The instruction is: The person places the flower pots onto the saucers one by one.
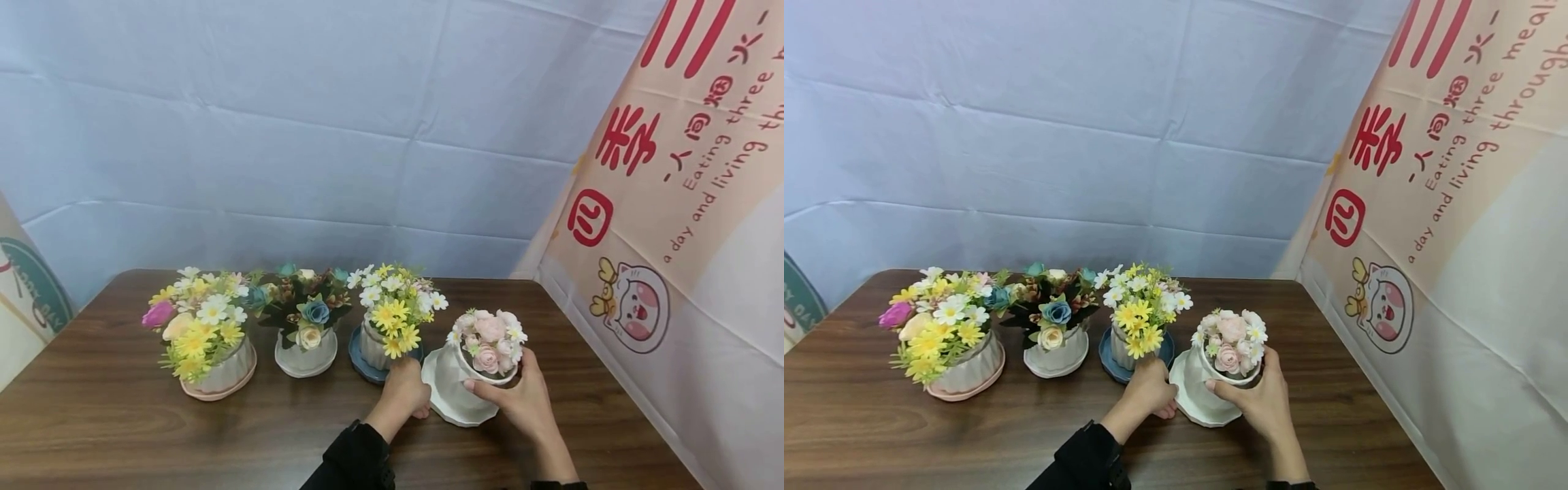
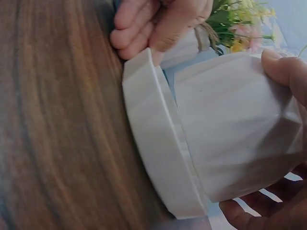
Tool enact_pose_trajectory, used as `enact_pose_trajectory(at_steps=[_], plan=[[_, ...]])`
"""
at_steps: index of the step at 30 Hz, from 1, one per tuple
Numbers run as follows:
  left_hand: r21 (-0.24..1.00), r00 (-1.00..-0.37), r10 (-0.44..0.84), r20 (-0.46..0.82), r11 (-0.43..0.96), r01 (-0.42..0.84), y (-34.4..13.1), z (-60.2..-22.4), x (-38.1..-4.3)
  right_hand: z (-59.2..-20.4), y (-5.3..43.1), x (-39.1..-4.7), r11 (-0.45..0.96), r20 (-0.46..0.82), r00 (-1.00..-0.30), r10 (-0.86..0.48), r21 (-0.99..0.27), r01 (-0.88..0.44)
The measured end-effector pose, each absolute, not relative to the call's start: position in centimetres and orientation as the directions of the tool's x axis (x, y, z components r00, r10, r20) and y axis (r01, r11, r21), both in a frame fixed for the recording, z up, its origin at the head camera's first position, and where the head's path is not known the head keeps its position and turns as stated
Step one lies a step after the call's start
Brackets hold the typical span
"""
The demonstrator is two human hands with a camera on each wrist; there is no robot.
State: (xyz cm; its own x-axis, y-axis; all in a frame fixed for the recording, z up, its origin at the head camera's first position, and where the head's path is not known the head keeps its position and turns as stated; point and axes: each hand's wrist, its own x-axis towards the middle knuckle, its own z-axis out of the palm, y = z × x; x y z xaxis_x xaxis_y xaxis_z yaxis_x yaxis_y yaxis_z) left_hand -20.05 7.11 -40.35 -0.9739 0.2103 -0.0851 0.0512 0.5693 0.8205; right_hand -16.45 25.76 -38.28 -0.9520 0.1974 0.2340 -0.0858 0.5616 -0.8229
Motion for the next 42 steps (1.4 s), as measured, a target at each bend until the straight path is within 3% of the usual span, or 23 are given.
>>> enact_pose_trajectory(at_steps=[14, 29, 42], plan=[[0.842, -0.972, 0.222, -0.08, 0.537, 0.054, 7.0, -40.4, -20.0, -39.3, 25.0, -16.8, 0.618, 0.205, -0.967, 0.152, -0.783, -0.069], [0.768, -0.98, 0.167, -0.104, 0.64, 0.028, 7.6, -40.4, -20.1, -38.7, 25.6, -17.2, 0.683, 0.06, -0.997, 0.052, -0.73, -0.008], [0.717, -0.988, 0.103, -0.115, 0.697, -0.011, 9.5, -39.9, -21.0, -38.6, 27.2, -19.3, 0.59, 0.013, -0.999, -0.032, -0.807, -0.029]])
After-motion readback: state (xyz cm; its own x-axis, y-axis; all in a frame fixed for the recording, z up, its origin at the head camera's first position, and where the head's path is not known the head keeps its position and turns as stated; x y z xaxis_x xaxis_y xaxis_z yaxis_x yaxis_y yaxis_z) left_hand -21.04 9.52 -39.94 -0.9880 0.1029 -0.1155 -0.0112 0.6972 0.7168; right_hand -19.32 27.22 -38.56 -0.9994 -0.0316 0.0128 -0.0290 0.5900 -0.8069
